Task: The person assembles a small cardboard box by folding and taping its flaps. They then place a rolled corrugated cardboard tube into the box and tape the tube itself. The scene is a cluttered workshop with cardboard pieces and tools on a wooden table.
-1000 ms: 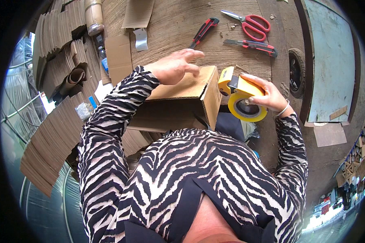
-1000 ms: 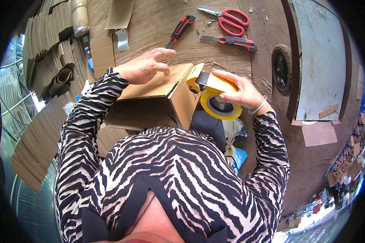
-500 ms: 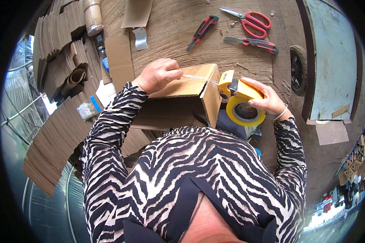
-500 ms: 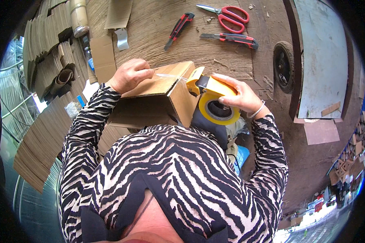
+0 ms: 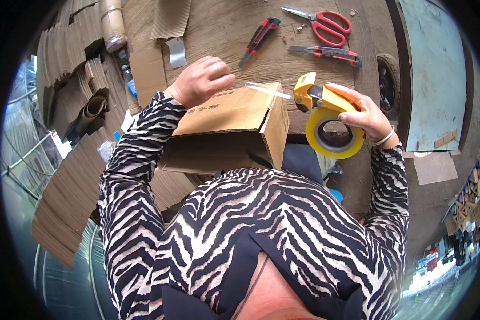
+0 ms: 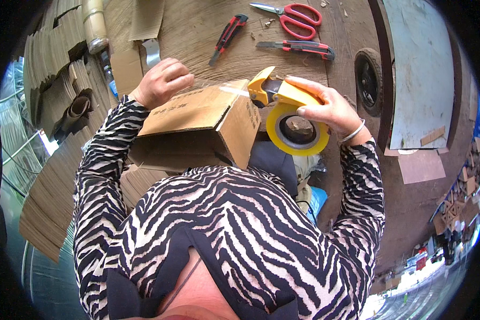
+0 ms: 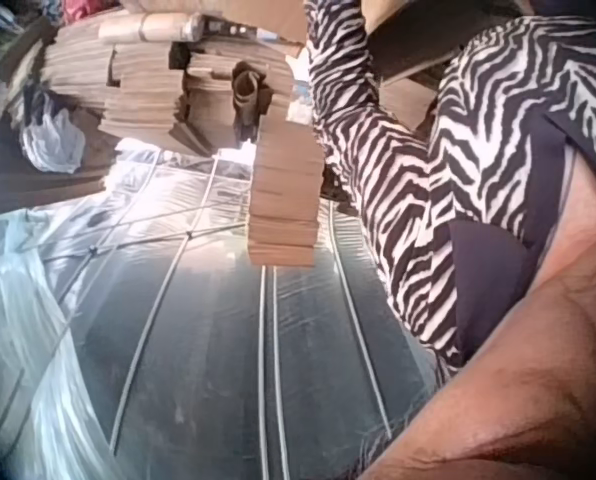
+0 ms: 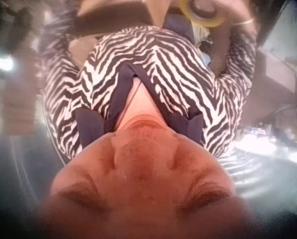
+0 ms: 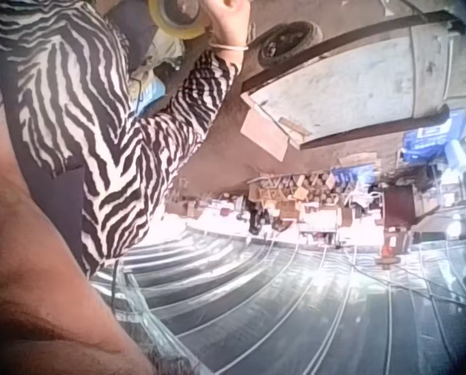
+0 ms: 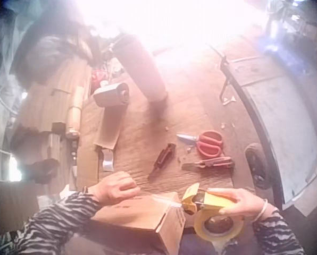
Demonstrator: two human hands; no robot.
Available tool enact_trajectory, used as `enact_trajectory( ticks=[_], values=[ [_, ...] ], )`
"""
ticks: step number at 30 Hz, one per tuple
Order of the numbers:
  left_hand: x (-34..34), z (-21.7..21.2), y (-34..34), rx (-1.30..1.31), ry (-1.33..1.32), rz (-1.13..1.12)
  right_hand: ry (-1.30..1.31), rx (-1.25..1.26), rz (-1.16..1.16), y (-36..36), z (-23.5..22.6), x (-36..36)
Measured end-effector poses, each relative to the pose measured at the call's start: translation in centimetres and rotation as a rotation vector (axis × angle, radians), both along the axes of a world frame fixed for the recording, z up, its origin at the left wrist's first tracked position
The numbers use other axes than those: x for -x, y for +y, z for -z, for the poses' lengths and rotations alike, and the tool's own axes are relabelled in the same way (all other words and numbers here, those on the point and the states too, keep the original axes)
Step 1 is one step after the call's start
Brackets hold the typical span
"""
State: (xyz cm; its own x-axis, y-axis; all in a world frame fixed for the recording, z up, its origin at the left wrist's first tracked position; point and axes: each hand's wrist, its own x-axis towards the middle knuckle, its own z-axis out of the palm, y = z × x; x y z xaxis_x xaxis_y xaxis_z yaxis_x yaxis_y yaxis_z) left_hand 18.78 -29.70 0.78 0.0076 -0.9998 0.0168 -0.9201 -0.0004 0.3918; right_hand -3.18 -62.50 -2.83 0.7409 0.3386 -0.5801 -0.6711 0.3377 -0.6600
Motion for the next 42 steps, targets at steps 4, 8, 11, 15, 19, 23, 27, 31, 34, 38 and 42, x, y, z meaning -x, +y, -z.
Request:
enact_trajectory(
  ticks=[4, 8, 11, 15, 19, 23, 27, 31, 34, 38, 42],
  values=[
    [0.0, 0.2, 0.8, -0.027, 0.03, 0.072, -0.021, 0.03, -0.056, 1.0, 0.4, 0.8],
    [0.2, 0.8, 1.1, -0.036, 0.031, 0.096, 0.085, -0.046, 0.008, 2.0, 0.1, 1.5],
    [0.6, 0.7, 1.4, -0.05, 0.045, 0.154, 0.02, -0.014, 0.018, 2.8, 0.7, 2.4],
    [1.5, 1.0, 2.4, -0.082, 0.093, 0.177, 0.113, -0.083, 0.01, 3.8, 1.4, 3.5],
    [1.5, 1.0, 2.4, -0.129, 0.167, 0.197, 0.056, -0.055, 0.024, 4.3, 2.1, 4.4],
    [1.6, 0.8, 3.6, -0.277, 0.3, 0.182, 0.057, -0.051, 0.012, 4.4, 2.1, 4.4],
    [1.4, -0.5, 6.2, -0.422, 0.245, 0.1, 0.069, -0.081, 0.018, 4.4, 2.3, 4.2],
    [0.7, -1.2, 7.9, -0.558, 0.229, -0.034, 0.04, -0.061, -0.008, 4.7, 2.1, 3.9],
    [3.0, -2.5, 4.9, -0.527, 0.871, -0.52, 0.041, -0.076, 0.018, 5.0, 2.6, 4.1],
    [4.4, -4.1, 2.6, -0.694, 0.535, -0.237, 0.032, -0.048, 0.001, 4.8, 2.5, 3.8],
    [6.7, -4.1, -3.4, -0.233, 0.512, -0.204, 0.008, -0.061, 0.053, 5.6, 3.2, 4.4]
  ],
)
